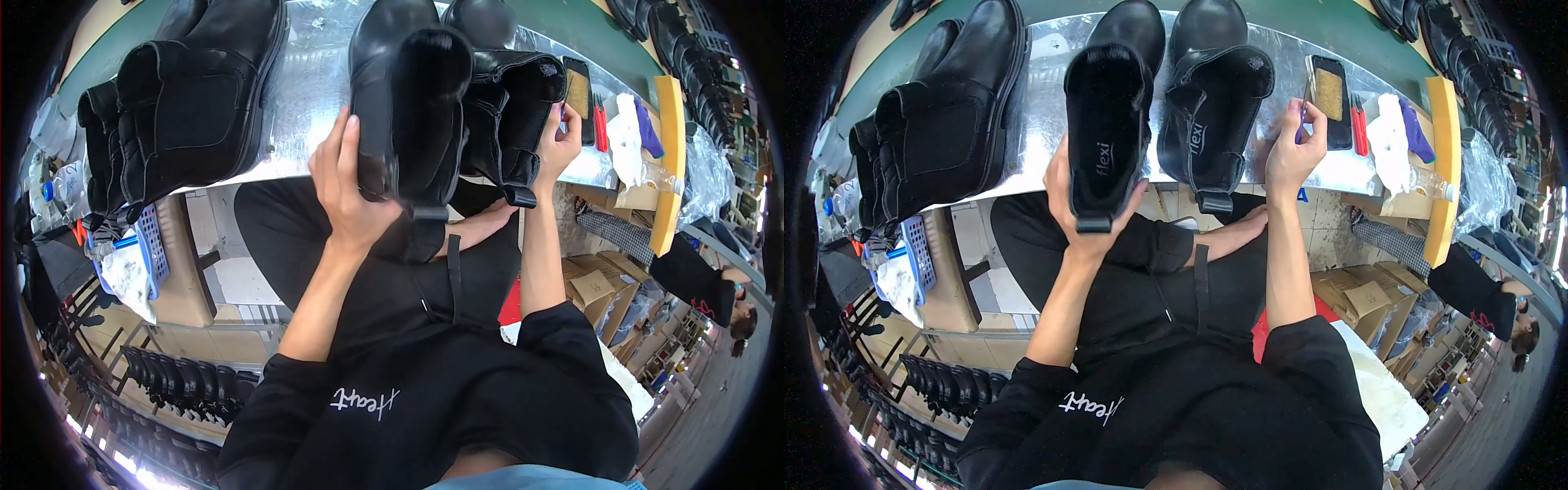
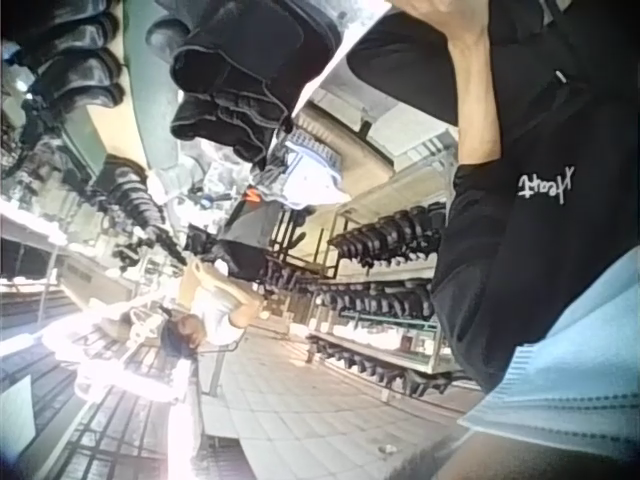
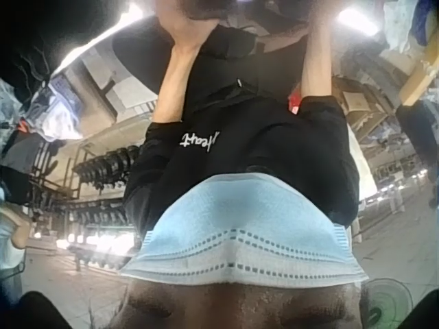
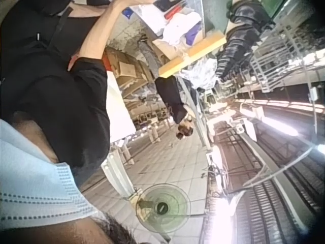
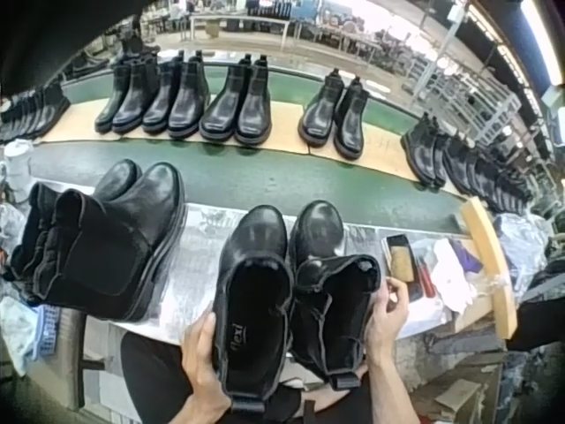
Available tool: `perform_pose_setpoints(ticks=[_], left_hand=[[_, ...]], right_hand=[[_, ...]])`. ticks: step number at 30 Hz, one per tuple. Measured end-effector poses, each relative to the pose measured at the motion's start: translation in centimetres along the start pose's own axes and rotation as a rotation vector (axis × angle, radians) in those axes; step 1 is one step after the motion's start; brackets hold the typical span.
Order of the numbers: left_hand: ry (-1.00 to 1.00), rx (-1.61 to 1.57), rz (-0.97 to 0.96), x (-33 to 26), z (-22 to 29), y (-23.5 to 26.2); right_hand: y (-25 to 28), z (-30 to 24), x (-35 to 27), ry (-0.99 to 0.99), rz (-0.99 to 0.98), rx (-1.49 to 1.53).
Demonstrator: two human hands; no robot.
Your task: Trim excess thread and inspect finished black boots on an assembly line.
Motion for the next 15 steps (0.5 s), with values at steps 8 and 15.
perform_pose_setpoints(ticks=[8, 15], left_hand=[[0.098, 0.045, 0.018, 0.7, -1.7, -0.8], [-0.228, -0.248, -0.14, -2.1, 7.3, -0.6]], right_hand=[[-0.4, 0.9, -0.2, -0.085, -0.026, 0.105], [-0.1, 1.7, -0.1, -0.115, -0.012, 0.104]])
Point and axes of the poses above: each hand's wrist, its own x-axis towards the middle knuckle, its own y-axis out of the back of the hand, z = x × y, the point moved 5 cm from there along x, towards the middle knuckle, and after that the axes turned 8 degrees about -x, right-handed, at the moved point
